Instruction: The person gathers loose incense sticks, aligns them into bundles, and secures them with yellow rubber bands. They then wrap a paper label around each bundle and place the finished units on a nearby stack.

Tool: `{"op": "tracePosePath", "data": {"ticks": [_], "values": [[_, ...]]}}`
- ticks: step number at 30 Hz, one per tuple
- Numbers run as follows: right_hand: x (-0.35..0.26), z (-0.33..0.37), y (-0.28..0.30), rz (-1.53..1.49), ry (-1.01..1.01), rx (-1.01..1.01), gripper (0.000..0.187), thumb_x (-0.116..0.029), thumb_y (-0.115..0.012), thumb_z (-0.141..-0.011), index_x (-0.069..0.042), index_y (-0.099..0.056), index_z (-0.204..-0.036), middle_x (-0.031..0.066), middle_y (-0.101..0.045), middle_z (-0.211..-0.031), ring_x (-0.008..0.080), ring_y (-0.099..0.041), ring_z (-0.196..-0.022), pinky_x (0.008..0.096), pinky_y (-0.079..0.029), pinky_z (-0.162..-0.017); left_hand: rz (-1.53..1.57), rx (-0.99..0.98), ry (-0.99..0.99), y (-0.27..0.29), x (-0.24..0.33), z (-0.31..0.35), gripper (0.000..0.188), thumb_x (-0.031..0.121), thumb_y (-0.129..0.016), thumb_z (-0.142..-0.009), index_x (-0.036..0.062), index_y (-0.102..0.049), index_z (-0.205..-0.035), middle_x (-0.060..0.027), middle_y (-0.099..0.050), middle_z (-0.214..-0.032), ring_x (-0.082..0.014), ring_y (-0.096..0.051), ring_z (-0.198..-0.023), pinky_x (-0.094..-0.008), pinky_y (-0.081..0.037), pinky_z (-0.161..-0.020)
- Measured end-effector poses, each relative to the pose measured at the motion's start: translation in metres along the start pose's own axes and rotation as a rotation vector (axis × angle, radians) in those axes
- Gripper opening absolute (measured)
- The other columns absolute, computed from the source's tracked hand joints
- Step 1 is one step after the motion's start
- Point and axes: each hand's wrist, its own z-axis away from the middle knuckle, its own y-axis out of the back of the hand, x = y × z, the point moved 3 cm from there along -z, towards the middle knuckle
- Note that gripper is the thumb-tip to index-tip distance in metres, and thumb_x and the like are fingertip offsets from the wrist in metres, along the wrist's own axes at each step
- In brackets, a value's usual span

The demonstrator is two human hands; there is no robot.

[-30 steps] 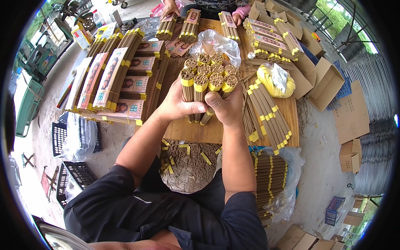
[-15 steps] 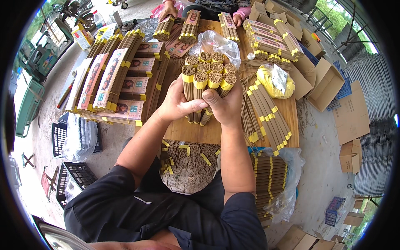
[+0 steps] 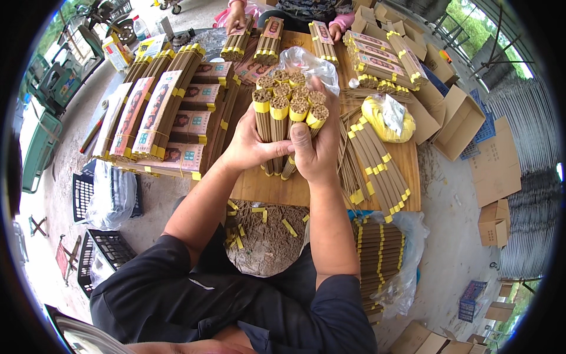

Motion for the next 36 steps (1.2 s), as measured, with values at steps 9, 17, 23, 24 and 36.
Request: {"op": "tracePosePath", "data": {"ticks": [9,17,23,24,36], "values": [[-0.007,0.001,0.015,0.241,0.002,0.071,0.057,-0.036,-0.066,-0.102,0.001,-0.054,-0.143,0.0155,-0.072,-0.122,0.0224,-0.071,-0.106,0.0348,-0.055,-0.091,0.103,0.037,0.130,0.001,-0.007,0.000,0.094,0.024,-0.095,-0.067,0.0013,-0.047,-0.145,-0.0134,-0.062,-0.135,-0.0235,-0.060,-0.125,-0.0385,-0.046,-0.109],[-0.008,-0.001,0.019,0.174,-0.088,0.179,0.031,-0.024,-0.075,-0.097,0.001,-0.065,-0.113,0.0062,-0.071,-0.101,0.0118,-0.064,-0.087,0.0282,-0.052,-0.079,0.122,0.031,0.164,0.000,-0.004,-0.001,0.096,0.025,-0.096,-0.066,0.0003,-0.047,-0.146,-0.0138,-0.064,-0.133,-0.0218,-0.062,-0.123,-0.0380,-0.047,-0.107],[0.002,0.009,0.009,0.022,-0.232,0.295,0.030,-0.026,-0.067,-0.103,0.002,-0.066,-0.113,0.0045,-0.069,-0.103,0.0101,-0.062,-0.095,0.0278,-0.050,-0.087,0.126,0.040,0.147,-0.001,-0.003,0.000,0.098,0.026,-0.096,-0.066,0.0007,-0.046,-0.146,-0.0135,-0.065,-0.133,-0.0207,-0.062,-0.122,-0.0378,-0.048,-0.106],[0.002,0.008,0.009,-0.033,-0.233,0.327,0.027,-0.024,-0.068,-0.103,0.001,-0.066,-0.112,0.0034,-0.069,-0.100,0.0092,-0.061,-0.091,0.0265,-0.050,-0.084,0.147,0.040,0.164,-0.001,-0.004,0.000,0.098,0.025,-0.096,-0.066,0.0008,-0.047,-0.146,-0.0130,-0.065,-0.132,-0.0203,-0.062,-0.122,-0.0376,-0.048,-0.106],[0.021,0.000,-0.003,-0.332,-0.276,0.214,0.067,-0.060,-0.028,-0.109,-0.004,-0.047,-0.140,0.0051,-0.059,-0.114,0.0134,-0.059,-0.102,0.0317,-0.048,-0.094,0.177,-0.101,0.141,-0.002,-0.001,-0.002,0.097,0.023,-0.097,-0.065,0.0004,-0.047,-0.145,-0.0106,-0.063,-0.133,-0.0187,-0.059,-0.123,-0.0371,-0.045,-0.109]]}}
